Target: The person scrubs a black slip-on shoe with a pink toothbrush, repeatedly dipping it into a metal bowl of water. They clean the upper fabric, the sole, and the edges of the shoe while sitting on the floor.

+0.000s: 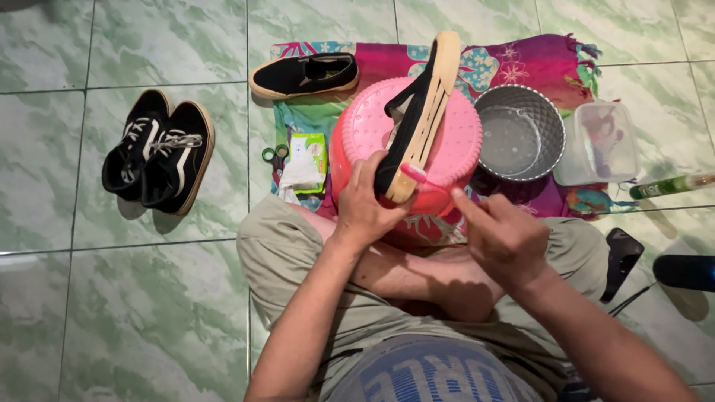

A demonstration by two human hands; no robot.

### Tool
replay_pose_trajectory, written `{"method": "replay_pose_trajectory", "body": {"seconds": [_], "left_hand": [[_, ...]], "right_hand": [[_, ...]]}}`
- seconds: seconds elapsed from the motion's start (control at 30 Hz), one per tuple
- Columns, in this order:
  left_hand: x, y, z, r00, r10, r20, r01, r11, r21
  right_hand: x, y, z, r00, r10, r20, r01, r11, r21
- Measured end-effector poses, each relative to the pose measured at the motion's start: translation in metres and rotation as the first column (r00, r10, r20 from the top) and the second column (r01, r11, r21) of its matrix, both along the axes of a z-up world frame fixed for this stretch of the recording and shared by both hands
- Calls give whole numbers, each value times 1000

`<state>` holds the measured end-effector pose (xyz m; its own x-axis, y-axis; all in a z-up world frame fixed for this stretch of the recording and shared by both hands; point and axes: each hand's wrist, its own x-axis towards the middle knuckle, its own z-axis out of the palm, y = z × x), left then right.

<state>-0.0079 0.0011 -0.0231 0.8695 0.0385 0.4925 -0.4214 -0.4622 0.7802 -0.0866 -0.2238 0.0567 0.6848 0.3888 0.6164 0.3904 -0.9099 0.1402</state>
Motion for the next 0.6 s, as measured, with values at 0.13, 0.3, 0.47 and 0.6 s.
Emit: {"method": "replay_pose_trajectory", "body": {"seconds": [0.13, 0.3, 0.47, 0.6], "left_hand": [[3, 0, 1, 1000, -11, -21, 11, 1000, -2], [-1, 2, 13, 997, -49, -58, 48, 999, -23], [4, 5, 9, 977, -75, -199, 75, 997, -6], [0, 12, 48, 952, -88, -294, 121, 988, 95]], "right_hand": [[23, -8, 8, 989, 138, -50, -131, 984, 117], [66, -58, -17, 970, 216, -113, -179, 946, 270], [76, -47, -15, 926, 365, -95, -316, 888, 333], [111, -76, -25, 946, 323, -34, -278, 858, 431]]}}
